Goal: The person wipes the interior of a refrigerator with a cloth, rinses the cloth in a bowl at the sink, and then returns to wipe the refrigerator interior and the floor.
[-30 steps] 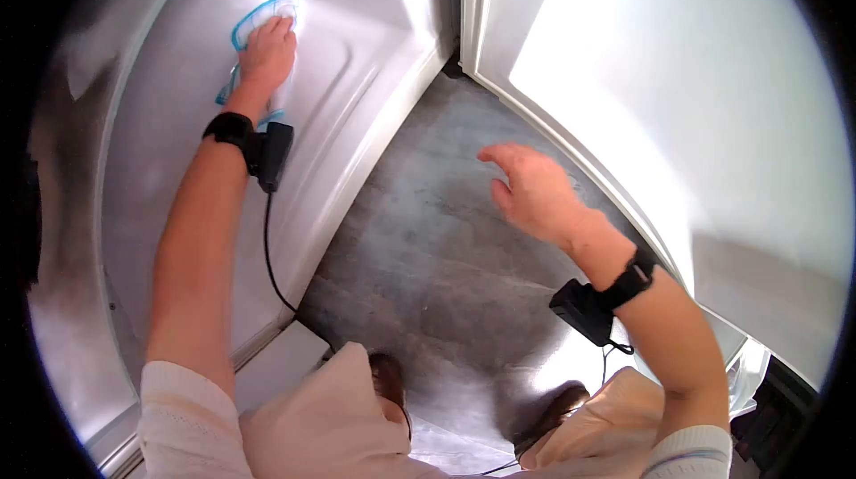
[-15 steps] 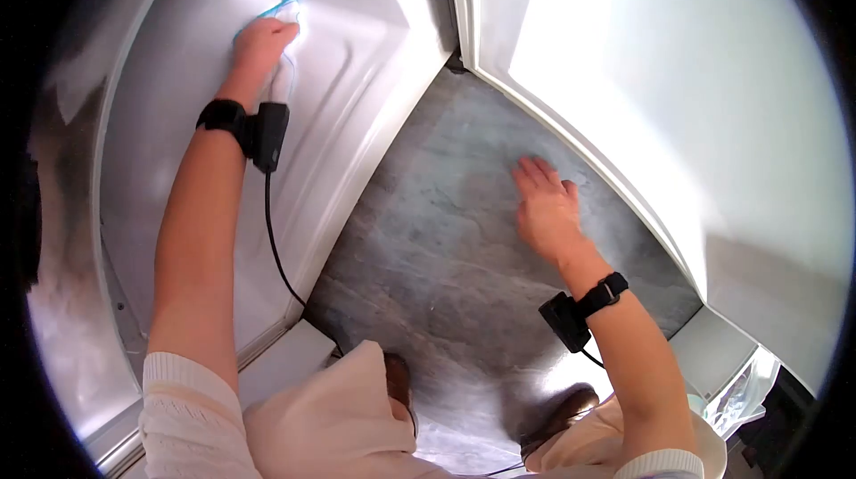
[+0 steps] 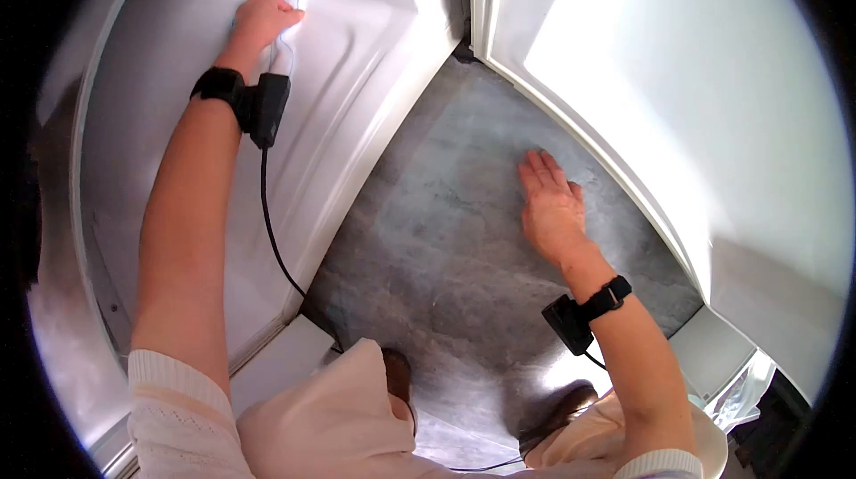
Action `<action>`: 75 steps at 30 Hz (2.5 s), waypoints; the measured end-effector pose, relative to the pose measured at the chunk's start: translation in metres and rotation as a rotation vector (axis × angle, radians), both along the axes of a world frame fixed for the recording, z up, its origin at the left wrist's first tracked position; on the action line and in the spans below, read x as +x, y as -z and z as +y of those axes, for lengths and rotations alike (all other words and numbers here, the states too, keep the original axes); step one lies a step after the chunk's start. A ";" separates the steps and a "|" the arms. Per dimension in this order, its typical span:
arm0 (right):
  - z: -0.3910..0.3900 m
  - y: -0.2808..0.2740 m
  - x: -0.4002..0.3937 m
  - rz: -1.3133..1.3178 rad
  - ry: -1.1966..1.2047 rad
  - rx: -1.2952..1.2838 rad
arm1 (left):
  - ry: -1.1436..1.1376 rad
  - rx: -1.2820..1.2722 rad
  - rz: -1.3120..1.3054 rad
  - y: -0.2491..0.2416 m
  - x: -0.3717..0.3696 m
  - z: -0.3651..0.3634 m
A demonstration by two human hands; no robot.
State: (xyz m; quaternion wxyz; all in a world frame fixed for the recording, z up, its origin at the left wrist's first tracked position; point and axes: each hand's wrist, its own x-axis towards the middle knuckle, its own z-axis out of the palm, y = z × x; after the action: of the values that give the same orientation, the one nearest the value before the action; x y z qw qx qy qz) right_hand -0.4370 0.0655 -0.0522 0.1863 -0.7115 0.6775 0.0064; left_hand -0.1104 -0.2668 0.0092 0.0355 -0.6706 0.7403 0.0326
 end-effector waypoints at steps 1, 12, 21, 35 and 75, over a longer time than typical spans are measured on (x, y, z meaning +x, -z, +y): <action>0.000 0.001 0.000 0.003 -0.003 0.003 | -0.003 0.003 0.003 0.003 0.005 -0.006; -0.001 0.000 0.000 0.019 -0.021 0.009 | 0.054 -0.022 0.039 0.001 0.017 -0.017; -0.001 -0.001 0.000 0.045 -0.036 0.017 | 0.025 0.029 0.022 0.001 0.016 -0.022; -0.003 -0.004 0.005 0.066 -0.002 0.105 | 0.182 -0.176 0.054 0.011 -0.001 0.010; -0.003 -0.001 -0.001 -0.010 -0.003 0.092 | 0.506 -0.390 0.551 0.026 -0.032 0.125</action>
State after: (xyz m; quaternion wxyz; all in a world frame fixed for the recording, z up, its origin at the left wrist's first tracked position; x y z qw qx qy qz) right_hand -0.4376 0.0621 -0.0512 0.2221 -0.7034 0.6743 0.0344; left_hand -0.1421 -0.1422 -0.0172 -0.2846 -0.4281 0.8557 0.0602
